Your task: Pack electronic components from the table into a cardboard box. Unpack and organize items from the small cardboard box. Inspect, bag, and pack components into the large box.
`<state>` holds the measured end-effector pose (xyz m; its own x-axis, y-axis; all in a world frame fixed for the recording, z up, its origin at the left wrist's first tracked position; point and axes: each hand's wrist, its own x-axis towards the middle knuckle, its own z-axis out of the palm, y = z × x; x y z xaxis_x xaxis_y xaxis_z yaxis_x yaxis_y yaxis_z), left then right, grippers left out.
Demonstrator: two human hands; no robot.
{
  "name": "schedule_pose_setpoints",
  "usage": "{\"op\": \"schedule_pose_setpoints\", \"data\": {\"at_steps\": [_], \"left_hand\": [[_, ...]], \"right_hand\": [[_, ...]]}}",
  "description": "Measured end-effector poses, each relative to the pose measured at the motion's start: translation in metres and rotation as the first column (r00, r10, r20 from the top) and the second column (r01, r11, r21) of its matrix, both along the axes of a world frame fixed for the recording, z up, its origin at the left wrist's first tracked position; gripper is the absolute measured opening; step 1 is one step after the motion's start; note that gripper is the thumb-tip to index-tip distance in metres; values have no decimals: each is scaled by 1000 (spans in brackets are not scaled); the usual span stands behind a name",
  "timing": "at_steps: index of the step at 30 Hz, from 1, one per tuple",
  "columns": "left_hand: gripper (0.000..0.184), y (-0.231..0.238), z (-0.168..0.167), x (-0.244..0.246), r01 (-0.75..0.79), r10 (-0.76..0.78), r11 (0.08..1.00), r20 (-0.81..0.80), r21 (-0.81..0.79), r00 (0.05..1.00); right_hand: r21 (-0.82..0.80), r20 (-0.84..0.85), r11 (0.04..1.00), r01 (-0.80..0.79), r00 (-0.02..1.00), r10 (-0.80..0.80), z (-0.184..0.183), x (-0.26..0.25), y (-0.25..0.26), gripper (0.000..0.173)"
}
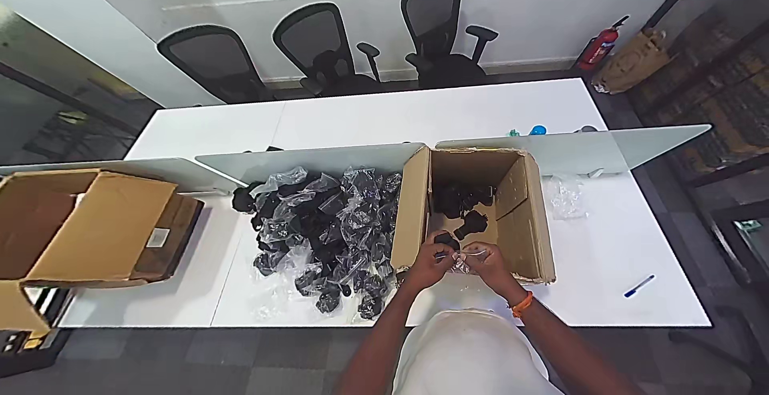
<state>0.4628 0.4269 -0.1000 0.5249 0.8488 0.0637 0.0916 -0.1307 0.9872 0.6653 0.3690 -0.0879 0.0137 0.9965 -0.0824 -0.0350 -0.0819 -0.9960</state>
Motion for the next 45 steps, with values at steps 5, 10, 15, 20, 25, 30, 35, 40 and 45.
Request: {"op": "schedule_pose_setpoints", "data": {"at_steps": [5,10,15,20,25,30,35,40,45], "left_hand": [[17,-1,-1,0,10,-11,999,21,36,1000],[19,-1,-1,0,13,-16,998,40,57,999],[17,1,0,-1,54,-55,998,41,38,998],[17,3,3,-4,16,-18,999,53,33,998],[23,12,0,-11,151,-150,988,33,-25,988],[23,22,3,-16,272,-268,956,50,-111,962],[16,20,5,-11,236,-242,964,-33,-123,970],[14,19,7,-10,228,-236,967,-71,-112,969],[13,17,8,-11,161,-167,983,-65,-84,984]], "right_hand": [[16,54,999,32,998,-32,-2,-6,0,5],[33,54,999,-22,998,20,-2,-4,1,6],[-11,2,999,-53,999,53,2,-2,-1,8],[0,-61,1000,8,998,-8,-1,5,-1,10],[-11,-76,999,-45,996,44,0,3,-1,8],[-44,-45,991,-127,991,125,-2,2,2,8],[-18,53,997,-74,996,75,-4,-6,0,3],[-19,59,997,-70,996,71,-4,-7,-2,6],[-10,-40,998,-54,998,53,1,1,-3,17]]}}
